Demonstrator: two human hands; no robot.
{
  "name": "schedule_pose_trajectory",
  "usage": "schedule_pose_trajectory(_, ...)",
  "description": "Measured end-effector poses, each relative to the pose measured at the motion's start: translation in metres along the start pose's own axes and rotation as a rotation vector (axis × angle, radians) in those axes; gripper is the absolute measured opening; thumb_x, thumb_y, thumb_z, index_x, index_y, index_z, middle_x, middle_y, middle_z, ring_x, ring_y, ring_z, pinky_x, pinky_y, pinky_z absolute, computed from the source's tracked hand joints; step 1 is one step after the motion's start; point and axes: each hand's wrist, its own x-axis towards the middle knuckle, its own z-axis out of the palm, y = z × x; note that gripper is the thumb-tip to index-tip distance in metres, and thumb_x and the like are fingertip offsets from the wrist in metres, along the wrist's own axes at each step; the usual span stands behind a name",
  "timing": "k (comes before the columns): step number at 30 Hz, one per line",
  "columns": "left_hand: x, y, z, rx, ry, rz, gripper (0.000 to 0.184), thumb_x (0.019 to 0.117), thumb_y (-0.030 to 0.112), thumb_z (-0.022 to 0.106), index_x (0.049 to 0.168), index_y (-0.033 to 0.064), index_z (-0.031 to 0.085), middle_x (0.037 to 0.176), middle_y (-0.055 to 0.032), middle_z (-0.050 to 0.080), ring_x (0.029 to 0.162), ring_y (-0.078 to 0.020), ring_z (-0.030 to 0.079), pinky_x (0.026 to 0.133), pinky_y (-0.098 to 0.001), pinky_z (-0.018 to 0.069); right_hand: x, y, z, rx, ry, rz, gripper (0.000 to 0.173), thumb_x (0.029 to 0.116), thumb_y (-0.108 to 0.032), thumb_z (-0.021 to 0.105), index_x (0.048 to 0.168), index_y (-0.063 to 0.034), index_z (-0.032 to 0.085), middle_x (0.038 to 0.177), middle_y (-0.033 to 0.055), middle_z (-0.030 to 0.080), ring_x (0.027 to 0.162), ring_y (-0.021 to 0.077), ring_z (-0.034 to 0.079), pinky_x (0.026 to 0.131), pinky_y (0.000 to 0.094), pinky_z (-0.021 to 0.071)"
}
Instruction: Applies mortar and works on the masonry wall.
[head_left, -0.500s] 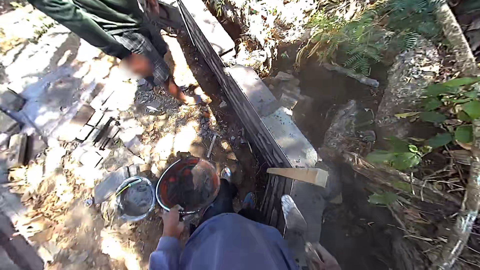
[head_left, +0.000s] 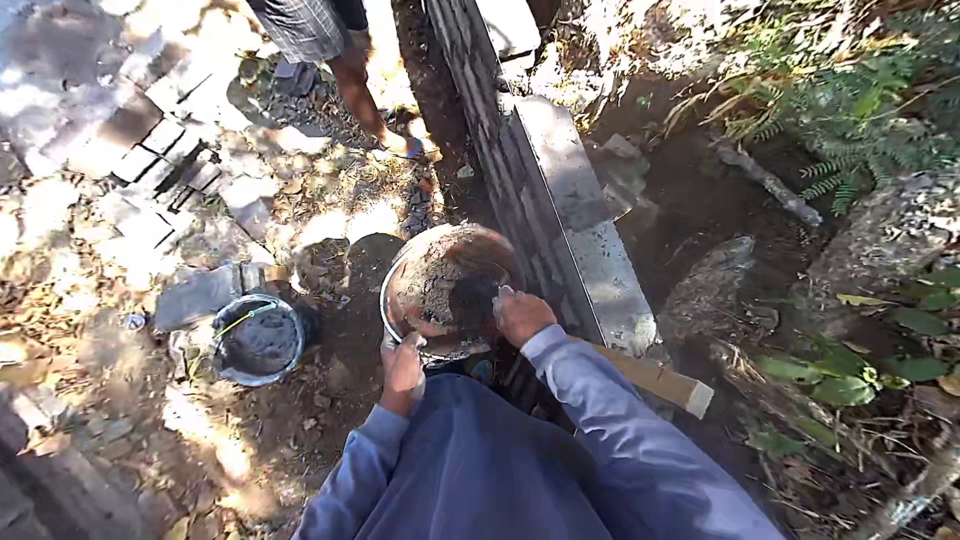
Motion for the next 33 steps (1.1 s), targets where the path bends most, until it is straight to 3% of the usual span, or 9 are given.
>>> schedule_pose_trajectory(5, 0.041, 0.022, 0.003, 0.094, -0.116, -0.024, 0.062, 0.0849, -0.006, 0.054, 0.146, -0.0053, 0.042, 0.128, -0.0185, 0.06, 0.107, -0.0172, 0.063, 0.09, -0.0322, 0.0541, 0.004, -0.035, -0.026, -0.087, -0.263, -0.07, 0.051, 0.1106, -0.038, 0.037, 0.136, 0.001, 0.058, 0.135, 0.0284, 0.061, 0.128, 0.0454, 0.059, 0.104, 0.0643, 0.0466)
schedule_pose_trajectory(7, 0.055, 0.033, 0.002, 0.152, -0.154, -0.04, 0.065, 0.084, -0.006, 0.056, 0.147, -0.0063, 0.041, 0.131, -0.0198, 0.059, 0.11, -0.0171, 0.062, 0.093, -0.0316, 0.0526, -0.005, -0.04, -0.055, -0.094, -0.201, -0.017, 0.052, 0.11, -0.041, 0.037, 0.135, -0.0012, 0.06, 0.131, 0.0276, 0.064, 0.125, 0.0455, 0.06, 0.102, 0.0652, 0.0474)
schedule_pose_trajectory(10, 0.065, 0.05, 0.005, 0.315, -0.28, -0.004, 0.068, 0.0857, 0.0, 0.057, 0.15, -0.0074, 0.038, 0.141, -0.0231, 0.055, 0.124, -0.0197, 0.057, 0.104, -0.0331, 0.0475, -0.002, -0.049, -0.093, -0.132, 0.056, 0.128, 0.05, 0.1093, -0.035, 0.039, 0.133, 0.0024, 0.061, 0.124, 0.0302, 0.066, 0.115, 0.048, 0.065, 0.092, 0.0648, 0.0517)
schedule_pose_trajectory(14, 0.081, 0.082, 0.021, 0.466, -0.408, 0.12, 0.063, 0.0883, 0.003, 0.059, 0.147, -0.01, 0.041, 0.136, -0.0242, 0.059, 0.123, -0.0224, 0.06, 0.105, -0.0375, 0.0479, 0.016, -0.086, -0.097, -0.196, -0.011, -0.06, 0.037, 0.1053, -0.008, 0.044, 0.136, 0.0098, 0.055, 0.127, 0.035, 0.061, 0.117, 0.052, 0.062, 0.095, 0.0648, 0.0507)
schedule_pose_trajectory(18, 0.096, 0.098, 0.034, 0.199, -0.287, 0.022, 0.055, 0.0849, -0.005, 0.058, 0.139, -0.0079, 0.048, 0.122, -0.0186, 0.063, 0.103, -0.0169, 0.064, 0.087, -0.0325, 0.0554, 0.007, -0.083, -0.126, -0.284, -0.106, -0.174, 0.039, 0.1087, -0.023, 0.044, 0.126, 0.007, 0.062, 0.12, 0.0329, 0.065, 0.114, 0.0511, 0.064, 0.094, 0.0658, 0.0495)
schedule_pose_trajectory(23, 0.112, 0.118, 0.039, 0.201, -0.281, 0.069, 0.07, 0.089, -0.001, 0.056, 0.155, -0.0031, 0.032, 0.15, -0.0215, 0.048, 0.132, -0.0212, 0.053, 0.109, -0.0359, 0.0463, 0.036, -0.066, -0.125, 0.088, -0.126, -0.118, 0.043, 0.1077, -0.031, 0.048, 0.132, 0.0024, 0.062, 0.132, 0.0277, 0.063, 0.13, 0.0421, 0.057, 0.11, 0.0592, 0.0426)
schedule_pose_trajectory(26, 0.129, 0.129, 0.049, 0.201, -0.246, 0.123, 0.07, 0.0907, -0.001, 0.055, 0.157, -0.0025, 0.03, 0.154, -0.0214, 0.044, 0.136, -0.0222, 0.05, 0.111, -0.0369, 0.0444, 0.051, -0.068, -0.15, -0.076, -0.188, -0.054, 0.047, 0.1056, -0.036, 0.054, 0.133, 0.0012, 0.062, 0.134, 0.0284, 0.061, 0.13, 0.0451, 0.057, 0.105, 0.065, 0.0441)
schedule_pose_trajectory(30, 0.153, 0.142, 0.066, 0.147, -0.171, 0.179, 0.074, 0.0902, -0.003, 0.055, 0.159, -0.0015, 0.027, 0.157, -0.0216, 0.04, 0.137, -0.0224, 0.049, 0.111, -0.0365, 0.0447, 0.062, -0.06, -0.197, -0.097, 0.055, 0.017, 0.047, 0.1085, -0.038, 0.043, 0.131, -0.0025, 0.063, 0.124, 0.0265, 0.067, 0.119, 0.0458, 0.063, 0.097, 0.0655, 0.0491)
schedule_pose_trajectory(33, 0.172, 0.152, 0.084, 0.118, -0.145, 0.277, 0.076, 0.085, -0.005, 0.054, 0.157, -0.0042, 0.03, 0.155, -0.0206, 0.044, 0.137, -0.0192, 0.05, 0.111, -0.0337, 0.0443, 0.117, -0.051, -0.213, -0.074, 0.108, 0.017, 0.045, 0.1084, -0.037, 0.044, 0.124, -0.0023, 0.066, 0.118, 0.0259, 0.069, 0.114, 0.0447, 0.066, 0.093, 0.0647, 0.0512)
